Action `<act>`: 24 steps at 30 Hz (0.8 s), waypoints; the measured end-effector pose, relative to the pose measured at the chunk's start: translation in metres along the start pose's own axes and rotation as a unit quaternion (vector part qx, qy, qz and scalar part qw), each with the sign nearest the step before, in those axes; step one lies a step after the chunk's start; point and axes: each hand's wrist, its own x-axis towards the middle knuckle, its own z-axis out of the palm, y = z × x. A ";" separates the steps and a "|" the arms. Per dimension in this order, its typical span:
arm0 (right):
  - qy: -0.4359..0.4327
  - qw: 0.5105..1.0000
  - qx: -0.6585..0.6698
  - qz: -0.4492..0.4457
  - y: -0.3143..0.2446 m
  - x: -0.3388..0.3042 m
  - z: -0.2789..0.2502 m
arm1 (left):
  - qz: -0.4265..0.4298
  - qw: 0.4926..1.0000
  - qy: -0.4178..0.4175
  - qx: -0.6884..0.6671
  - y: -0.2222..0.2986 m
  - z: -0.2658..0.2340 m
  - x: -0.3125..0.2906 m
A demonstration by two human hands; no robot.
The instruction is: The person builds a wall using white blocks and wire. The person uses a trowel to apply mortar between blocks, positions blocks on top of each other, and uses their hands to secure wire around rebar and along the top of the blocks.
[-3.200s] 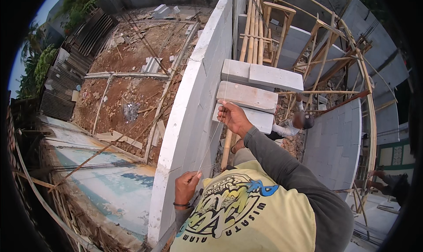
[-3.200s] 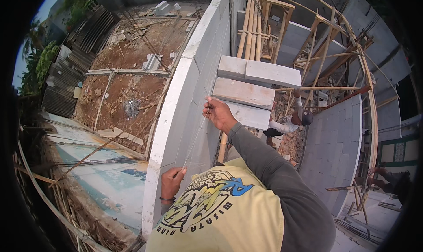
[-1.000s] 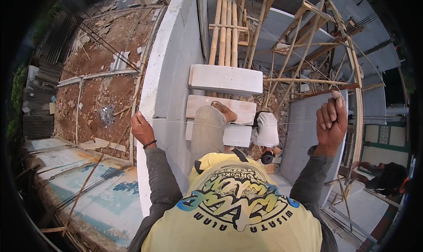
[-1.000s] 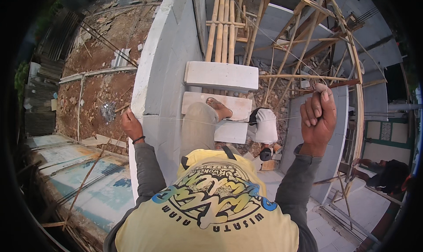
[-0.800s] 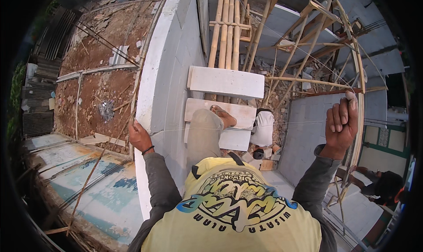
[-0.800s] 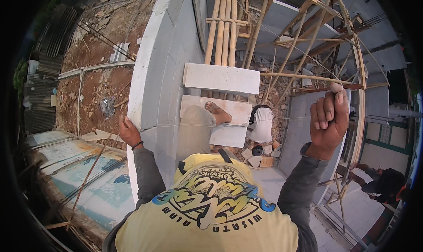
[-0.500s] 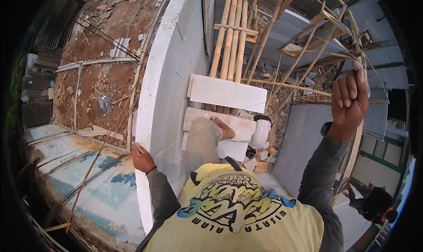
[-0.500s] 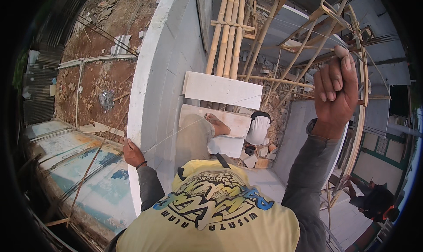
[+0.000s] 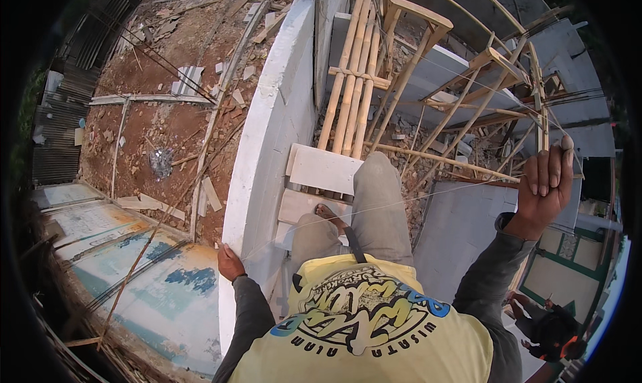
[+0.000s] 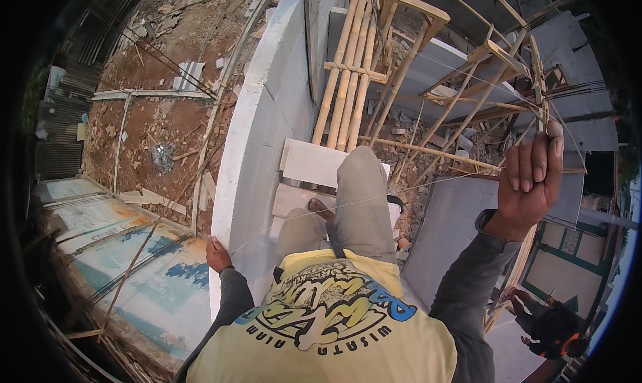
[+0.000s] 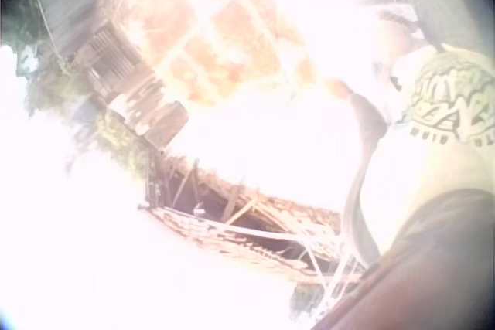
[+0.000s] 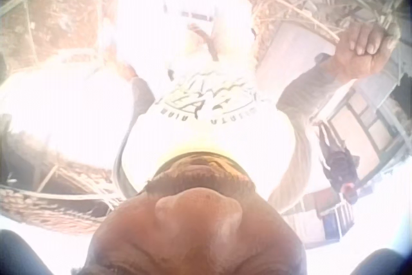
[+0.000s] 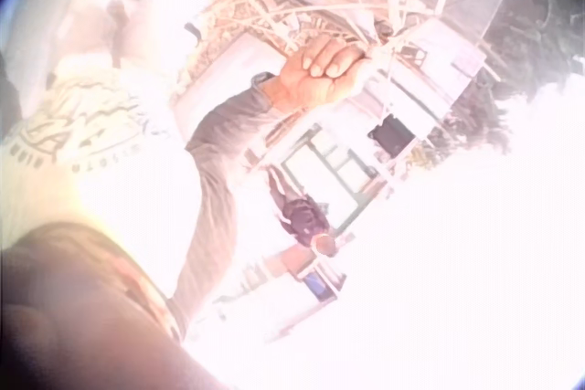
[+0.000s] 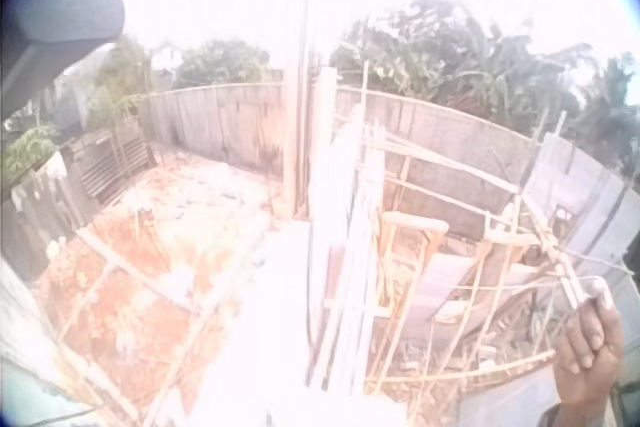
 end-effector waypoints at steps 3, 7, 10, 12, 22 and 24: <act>0.011 0.999 -0.004 -0.033 -0.002 0.019 0.001 | -0.111 0.993 -0.028 -0.043 0.041 -0.021 0.005; 0.022 0.998 0.009 -0.058 0.017 0.057 -0.006 | -0.158 0.983 -0.019 -0.091 0.056 -0.044 -0.008; 0.029 0.997 0.018 -0.066 0.039 0.103 -0.024 | -0.169 0.975 -0.010 -0.140 0.095 -0.066 0.004; 0.031 0.997 0.024 -0.070 0.067 0.142 -0.039 | -0.186 0.972 -0.001 -0.140 0.116 -0.072 0.013; 0.027 0.993 0.038 -0.104 0.165 0.339 -0.143 | -0.136 0.964 -0.074 -0.218 0.346 -0.031 0.193; 0.034 0.993 0.030 -0.108 0.161 0.369 -0.161 | -0.117 0.956 -0.129 -0.235 0.385 -0.013 0.226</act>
